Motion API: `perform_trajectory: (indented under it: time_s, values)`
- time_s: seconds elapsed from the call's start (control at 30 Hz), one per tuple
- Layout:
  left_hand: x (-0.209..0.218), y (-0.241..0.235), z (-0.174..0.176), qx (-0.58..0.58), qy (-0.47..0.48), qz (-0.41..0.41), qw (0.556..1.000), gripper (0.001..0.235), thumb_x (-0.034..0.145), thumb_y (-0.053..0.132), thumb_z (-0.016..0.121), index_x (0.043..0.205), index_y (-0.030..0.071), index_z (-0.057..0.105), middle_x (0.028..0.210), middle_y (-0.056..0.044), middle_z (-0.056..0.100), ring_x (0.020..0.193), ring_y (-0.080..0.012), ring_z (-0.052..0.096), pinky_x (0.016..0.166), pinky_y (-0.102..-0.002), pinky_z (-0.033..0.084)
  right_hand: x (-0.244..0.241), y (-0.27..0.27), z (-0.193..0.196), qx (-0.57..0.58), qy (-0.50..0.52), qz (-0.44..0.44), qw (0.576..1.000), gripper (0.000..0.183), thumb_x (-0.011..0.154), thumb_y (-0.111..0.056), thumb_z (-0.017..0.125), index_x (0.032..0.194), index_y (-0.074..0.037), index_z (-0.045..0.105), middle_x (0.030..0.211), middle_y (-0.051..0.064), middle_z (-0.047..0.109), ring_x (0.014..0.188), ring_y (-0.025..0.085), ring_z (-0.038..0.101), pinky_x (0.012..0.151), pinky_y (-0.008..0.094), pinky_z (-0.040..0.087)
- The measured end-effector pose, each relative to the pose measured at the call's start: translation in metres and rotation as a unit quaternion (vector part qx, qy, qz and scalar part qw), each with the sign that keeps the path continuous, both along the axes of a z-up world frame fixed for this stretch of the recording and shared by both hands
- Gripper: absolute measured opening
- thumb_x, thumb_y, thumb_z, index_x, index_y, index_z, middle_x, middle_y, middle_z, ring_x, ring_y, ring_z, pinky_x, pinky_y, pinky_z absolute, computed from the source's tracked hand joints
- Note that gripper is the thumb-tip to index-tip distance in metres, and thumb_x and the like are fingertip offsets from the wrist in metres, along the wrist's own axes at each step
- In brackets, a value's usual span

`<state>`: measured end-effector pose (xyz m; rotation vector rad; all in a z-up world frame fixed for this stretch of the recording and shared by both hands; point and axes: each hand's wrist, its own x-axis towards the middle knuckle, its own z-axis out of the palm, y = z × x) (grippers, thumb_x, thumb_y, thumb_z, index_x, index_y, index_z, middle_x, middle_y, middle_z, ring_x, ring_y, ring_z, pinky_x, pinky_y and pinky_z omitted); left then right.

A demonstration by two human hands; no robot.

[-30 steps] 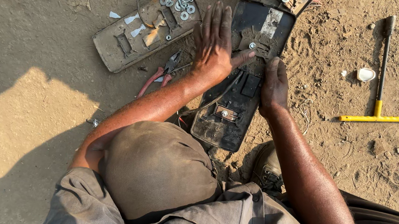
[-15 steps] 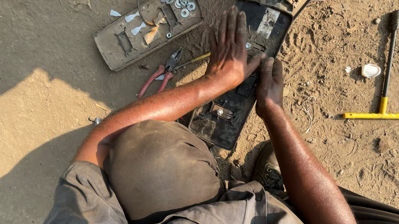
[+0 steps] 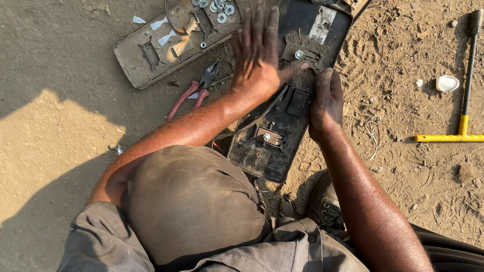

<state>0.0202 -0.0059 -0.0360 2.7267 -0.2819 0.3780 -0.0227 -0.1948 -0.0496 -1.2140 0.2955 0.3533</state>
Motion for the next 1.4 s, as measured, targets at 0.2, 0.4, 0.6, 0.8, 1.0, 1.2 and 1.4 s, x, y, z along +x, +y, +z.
perform_trajectory:
  time_s: [0.2,0.4,0.6,0.8,1.0,1.2,1.4]
  values:
    - [0.012,0.042,0.039,0.033,0.109,0.119,0.986,0.107,0.084,0.056,0.081,0.158,-0.002,0.031,0.159,-0.034,0.024,0.148,-0.0512,0.022,0.117,-0.073,0.023,0.008,-0.011,-0.008,-0.037,0.005,-0.02,0.999,0.089,0.101,-0.063,0.044,0.158,0.002,0.022,0.151,0.029,0.047,0.143,0.034,0.05,0.119,0.043,0.046]
    - [0.007,0.082,0.052,-0.134,0.282,0.256,0.915,0.032,0.105,0.039,0.066,0.106,0.007,0.073,0.097,-0.018,0.078,0.092,-0.0327,0.076,0.083,-0.049,0.054,0.012,-0.022,-0.002,-0.022,0.024,-0.013,0.999,0.093,0.096,-0.068,0.047,0.155,0.001,0.028,0.148,0.028,0.052,0.137,0.036,0.057,0.113,0.047,0.053]
    - [-0.021,0.174,-0.005,-0.019,-0.058,0.145,0.988,0.017,0.085,0.008,0.073,0.1,0.0,0.072,0.088,-0.02,0.073,0.081,-0.0424,0.071,0.07,-0.048,0.056,0.029,-0.063,-0.002,-0.012,-0.037,0.018,0.999,0.094,0.099,-0.072,0.05,0.154,0.002,0.032,0.147,0.028,0.056,0.136,0.037,0.062,0.114,0.048,0.057]
    - [-0.067,0.248,-0.054,-0.154,0.087,0.343,0.922,0.008,0.084,0.01,0.079,0.09,0.008,0.076,0.086,-0.014,0.077,0.082,-0.0337,0.075,0.075,-0.045,0.056,0.035,-0.096,-0.009,-0.015,-0.04,-0.008,0.999,0.086,0.107,-0.069,0.055,0.151,0.004,0.04,0.138,0.022,0.061,0.126,0.03,0.07,0.107,0.043,0.066]
    - [-0.088,0.274,-0.081,-0.162,0.072,0.412,0.894,0.009,0.079,0.004,0.074,0.087,0.008,0.077,0.086,-0.014,0.077,0.084,-0.0314,0.075,0.075,-0.043,0.056,0.036,-0.082,-0.004,-0.004,-0.021,0.013,1.0,0.084,0.106,-0.067,0.056,0.149,0.003,0.044,0.131,0.016,0.067,0.117,0.025,0.072,0.101,0.04,0.067]
    - [-0.1,0.273,-0.092,-0.148,0.04,0.301,0.941,0.012,0.083,0.004,0.07,0.092,0.008,0.076,0.093,-0.016,0.075,0.09,-0.0355,0.072,0.079,-0.047,0.056,0.037,-0.07,0.006,-0.007,-0.02,0.065,0.998,0.086,0.107,-0.068,0.055,0.151,0.006,0.047,0.139,0.017,0.066,0.124,0.025,0.071,0.106,0.04,0.064]
    - [-0.117,0.223,-0.115,-0.008,0.123,0.206,0.971,0.014,0.087,0.005,0.066,0.095,0.009,0.076,0.105,-0.018,0.073,0.1,-0.0412,0.067,0.084,-0.052,0.055,0.037,-0.071,0.006,-0.042,-0.018,0.075,0.996,0.089,0.104,-0.071,0.055,0.149,0.005,0.046,0.139,0.018,0.065,0.123,0.026,0.07,0.104,0.04,0.064]
